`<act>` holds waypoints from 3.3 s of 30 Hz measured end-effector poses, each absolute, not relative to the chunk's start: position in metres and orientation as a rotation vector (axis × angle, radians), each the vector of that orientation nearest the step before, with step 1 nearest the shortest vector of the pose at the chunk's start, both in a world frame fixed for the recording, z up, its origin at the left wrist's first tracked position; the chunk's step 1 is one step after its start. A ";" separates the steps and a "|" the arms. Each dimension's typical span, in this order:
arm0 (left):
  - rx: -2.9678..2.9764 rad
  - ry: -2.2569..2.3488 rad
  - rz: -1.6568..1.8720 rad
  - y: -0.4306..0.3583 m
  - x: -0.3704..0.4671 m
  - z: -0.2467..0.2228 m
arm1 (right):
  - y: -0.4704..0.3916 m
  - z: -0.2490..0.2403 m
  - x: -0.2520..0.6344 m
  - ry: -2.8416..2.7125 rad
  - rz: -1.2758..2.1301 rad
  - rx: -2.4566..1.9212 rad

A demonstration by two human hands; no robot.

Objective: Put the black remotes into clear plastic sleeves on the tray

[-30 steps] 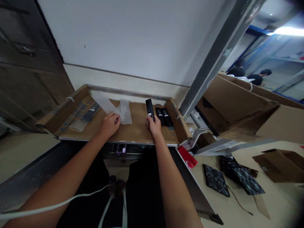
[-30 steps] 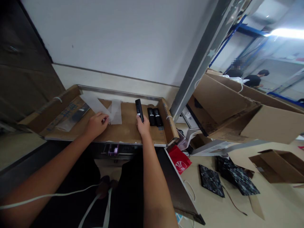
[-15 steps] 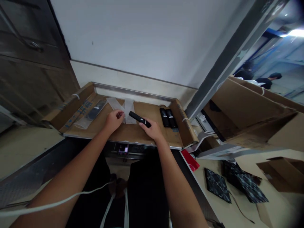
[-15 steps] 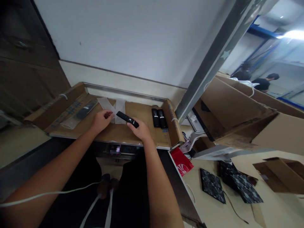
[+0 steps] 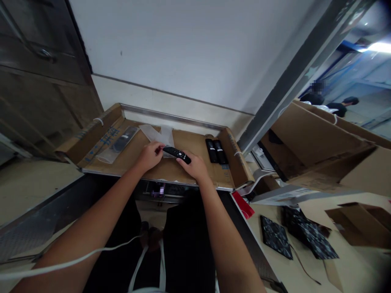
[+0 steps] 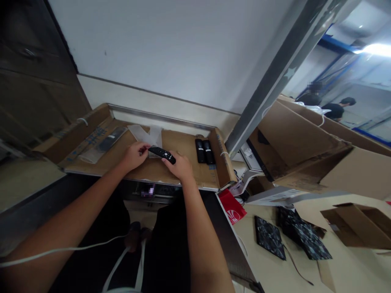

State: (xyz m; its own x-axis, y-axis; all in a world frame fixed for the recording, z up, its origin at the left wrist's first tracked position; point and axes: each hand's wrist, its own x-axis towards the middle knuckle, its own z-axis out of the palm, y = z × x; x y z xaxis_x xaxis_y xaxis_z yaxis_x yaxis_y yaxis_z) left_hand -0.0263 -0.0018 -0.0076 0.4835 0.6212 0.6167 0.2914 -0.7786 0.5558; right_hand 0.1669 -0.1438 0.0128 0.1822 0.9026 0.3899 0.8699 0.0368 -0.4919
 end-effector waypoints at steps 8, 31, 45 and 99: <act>2.468 0.796 1.237 -0.012 -0.026 0.002 | -0.144 0.013 0.163 -1.679 -0.012 -1.894; 2.375 0.833 1.349 -0.011 -0.030 0.007 | -0.139 0.015 0.138 -1.725 -0.009 -1.859; 2.444 0.467 1.348 -0.016 -0.023 0.005 | -0.136 0.017 0.133 -1.741 0.076 -1.839; 2.423 0.467 1.204 -0.042 -0.004 0.007 | -0.128 -0.008 0.140 -1.292 0.355 -1.537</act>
